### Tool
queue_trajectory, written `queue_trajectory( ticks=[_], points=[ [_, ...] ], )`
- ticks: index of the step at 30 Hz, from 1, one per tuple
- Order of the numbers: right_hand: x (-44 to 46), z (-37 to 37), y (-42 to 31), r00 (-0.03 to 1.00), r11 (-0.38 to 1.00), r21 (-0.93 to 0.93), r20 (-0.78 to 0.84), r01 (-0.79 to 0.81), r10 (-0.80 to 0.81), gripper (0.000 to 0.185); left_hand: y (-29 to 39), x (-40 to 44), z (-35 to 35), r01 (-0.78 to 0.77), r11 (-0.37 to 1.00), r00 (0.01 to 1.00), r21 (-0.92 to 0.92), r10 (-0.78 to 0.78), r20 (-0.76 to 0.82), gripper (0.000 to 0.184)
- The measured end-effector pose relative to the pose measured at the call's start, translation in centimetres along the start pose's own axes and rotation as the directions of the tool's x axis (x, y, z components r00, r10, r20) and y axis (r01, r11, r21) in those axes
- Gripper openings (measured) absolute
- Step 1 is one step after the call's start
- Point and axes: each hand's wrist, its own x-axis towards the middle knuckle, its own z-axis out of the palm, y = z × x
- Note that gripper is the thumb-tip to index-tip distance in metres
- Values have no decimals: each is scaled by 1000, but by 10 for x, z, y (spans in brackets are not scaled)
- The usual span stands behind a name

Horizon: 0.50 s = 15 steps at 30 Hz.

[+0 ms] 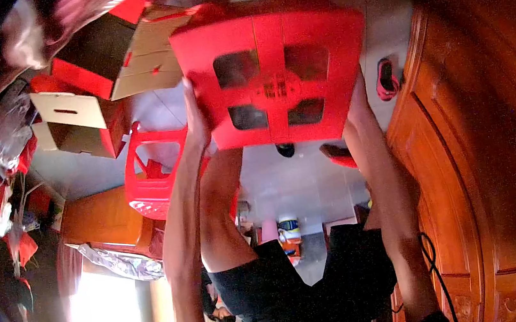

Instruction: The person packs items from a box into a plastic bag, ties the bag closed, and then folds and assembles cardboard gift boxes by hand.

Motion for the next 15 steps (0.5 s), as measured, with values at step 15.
queue_trajectory(
  ticks=[15],
  points=[
    [-461,158,-39,966,973,23,-134,228,-223,56,135,-446,34,-419,860,853,-291,263,-452,56]
  ],
)
